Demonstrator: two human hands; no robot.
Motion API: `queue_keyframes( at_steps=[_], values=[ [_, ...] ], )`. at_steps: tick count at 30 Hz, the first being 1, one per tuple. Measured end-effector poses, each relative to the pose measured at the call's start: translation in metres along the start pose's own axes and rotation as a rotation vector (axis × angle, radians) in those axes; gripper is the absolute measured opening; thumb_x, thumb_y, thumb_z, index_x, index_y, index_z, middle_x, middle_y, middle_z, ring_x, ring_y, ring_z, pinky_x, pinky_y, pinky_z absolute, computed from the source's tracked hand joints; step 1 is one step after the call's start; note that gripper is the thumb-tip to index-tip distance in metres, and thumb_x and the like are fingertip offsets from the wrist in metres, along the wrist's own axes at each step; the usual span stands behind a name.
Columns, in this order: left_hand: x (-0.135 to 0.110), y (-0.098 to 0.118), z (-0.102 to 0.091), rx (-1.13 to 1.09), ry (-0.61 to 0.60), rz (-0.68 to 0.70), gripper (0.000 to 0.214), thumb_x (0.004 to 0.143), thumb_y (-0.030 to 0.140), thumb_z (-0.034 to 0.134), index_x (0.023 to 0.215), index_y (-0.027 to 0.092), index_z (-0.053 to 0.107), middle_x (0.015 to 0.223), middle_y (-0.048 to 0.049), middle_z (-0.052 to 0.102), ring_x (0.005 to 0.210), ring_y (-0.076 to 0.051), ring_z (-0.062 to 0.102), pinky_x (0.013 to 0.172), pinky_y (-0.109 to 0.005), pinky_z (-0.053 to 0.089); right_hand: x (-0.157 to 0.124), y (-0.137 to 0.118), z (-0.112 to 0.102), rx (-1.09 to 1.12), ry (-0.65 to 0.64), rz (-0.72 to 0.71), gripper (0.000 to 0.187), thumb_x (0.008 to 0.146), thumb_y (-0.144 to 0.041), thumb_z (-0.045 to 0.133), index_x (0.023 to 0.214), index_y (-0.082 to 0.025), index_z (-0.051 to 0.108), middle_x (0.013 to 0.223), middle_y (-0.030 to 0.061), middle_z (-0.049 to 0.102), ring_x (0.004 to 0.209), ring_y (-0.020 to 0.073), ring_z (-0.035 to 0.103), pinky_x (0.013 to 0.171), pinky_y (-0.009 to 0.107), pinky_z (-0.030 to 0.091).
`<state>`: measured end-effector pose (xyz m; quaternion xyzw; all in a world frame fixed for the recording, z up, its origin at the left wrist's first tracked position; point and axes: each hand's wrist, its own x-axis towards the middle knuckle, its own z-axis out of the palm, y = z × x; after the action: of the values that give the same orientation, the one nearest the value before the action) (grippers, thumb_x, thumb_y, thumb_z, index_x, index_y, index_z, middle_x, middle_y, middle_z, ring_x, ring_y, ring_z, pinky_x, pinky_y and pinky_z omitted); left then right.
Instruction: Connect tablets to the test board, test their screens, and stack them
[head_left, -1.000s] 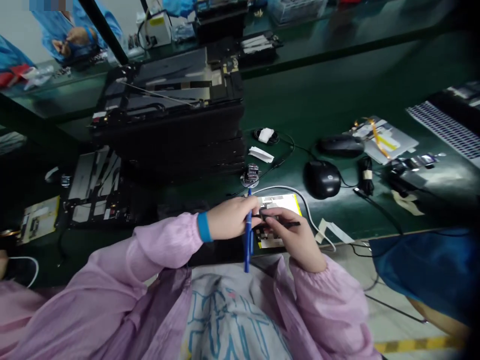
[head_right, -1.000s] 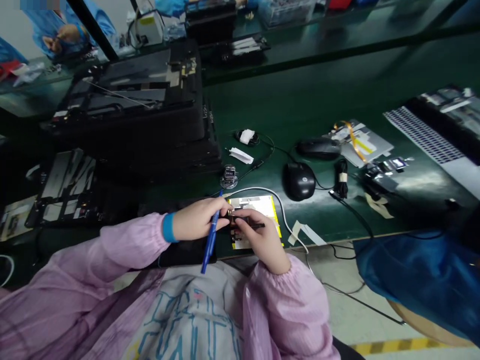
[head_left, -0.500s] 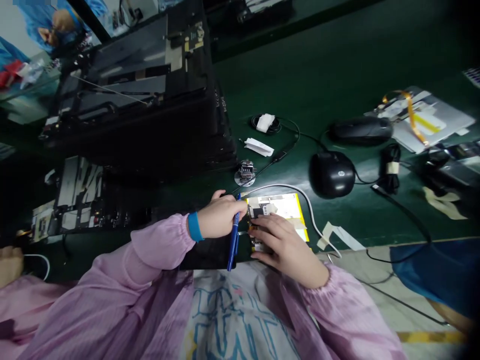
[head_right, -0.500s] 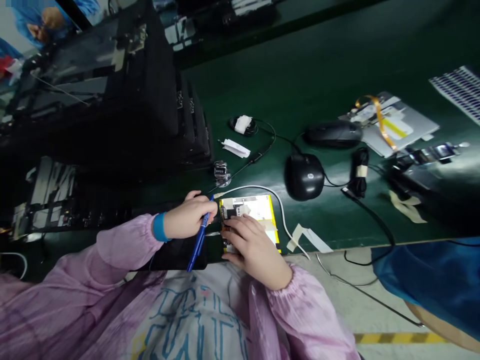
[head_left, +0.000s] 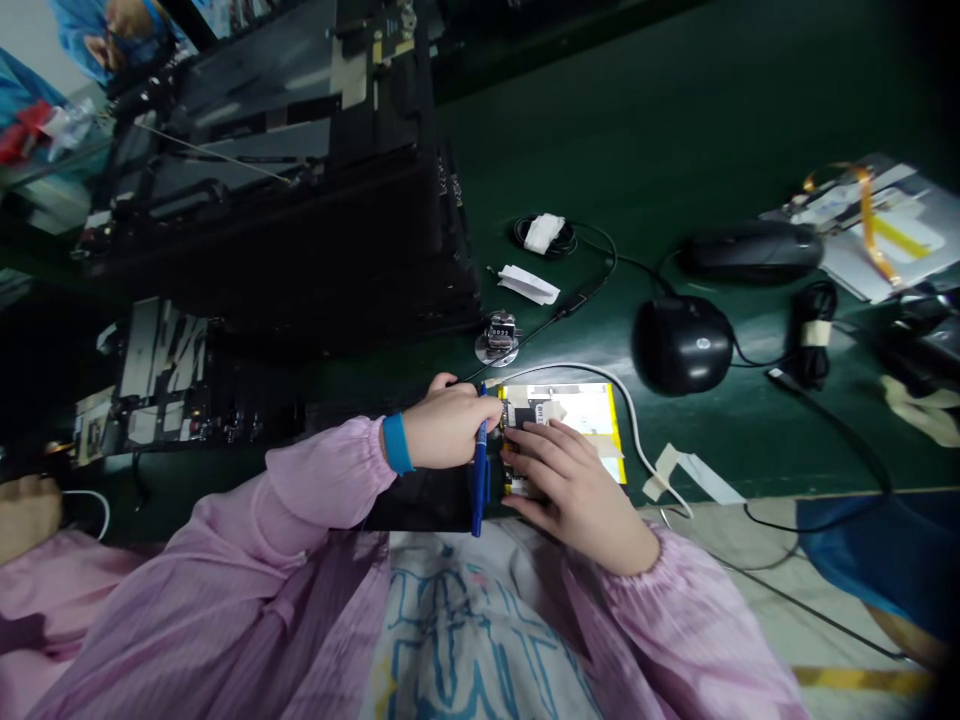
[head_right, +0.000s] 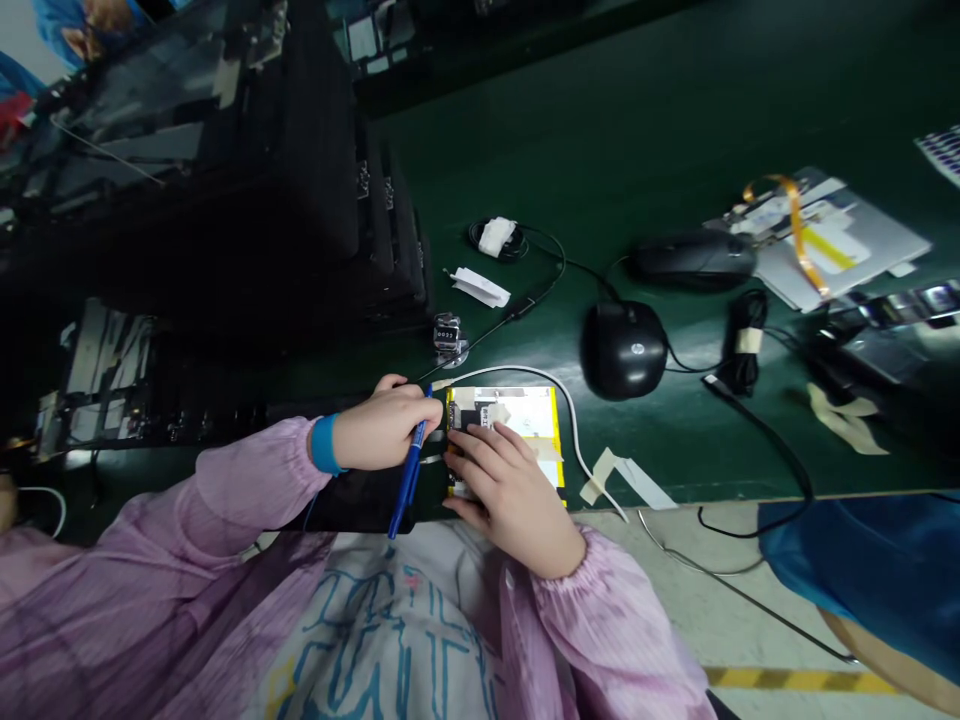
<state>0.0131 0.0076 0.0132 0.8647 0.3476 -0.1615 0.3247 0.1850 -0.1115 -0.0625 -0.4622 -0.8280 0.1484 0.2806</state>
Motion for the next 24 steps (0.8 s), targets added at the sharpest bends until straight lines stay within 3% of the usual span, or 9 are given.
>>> queue_keyframes(
  at_steps=[7,16,24],
  values=[
    [0.003,0.001,0.002,0.063,0.004,-0.004,0.012,0.069,0.009,0.052,0.076,0.018,0.053,0.072,-0.0016,0.057,0.083,-0.019,0.054,0.102,-0.048,0.029,0.002,-0.004,0.0,-0.053,-0.015,-0.024,0.035,0.089,-0.038,0.058,0.114,-0.014,0.062,0.126,0.0102,0.063,0.122,0.0289,0.051,0.107,0.053,0.037],
    [0.001,0.012,0.022,0.053,0.233,-0.068,0.011,0.076,0.011,0.047,0.076,0.019,0.054,0.073,-0.0034,0.062,0.087,-0.022,0.057,0.105,-0.052,0.026,0.002,-0.005,0.0,-0.058,-0.008,-0.028,0.033,0.091,-0.032,0.052,0.117,-0.014,0.061,0.127,0.0101,0.063,0.121,0.0301,0.05,0.105,0.055,0.038],
    [0.002,0.004,0.018,-0.017,0.218,-0.056,0.009,0.074,0.009,0.049,0.074,0.019,0.051,0.073,-0.0007,0.062,0.081,-0.018,0.055,0.101,-0.046,0.029,0.001,-0.004,0.0,-0.044,0.048,-0.027,0.034,0.087,-0.036,0.062,0.111,-0.012,0.061,0.117,0.0151,0.063,0.119,0.0287,0.054,0.107,0.054,0.041]
  ],
)
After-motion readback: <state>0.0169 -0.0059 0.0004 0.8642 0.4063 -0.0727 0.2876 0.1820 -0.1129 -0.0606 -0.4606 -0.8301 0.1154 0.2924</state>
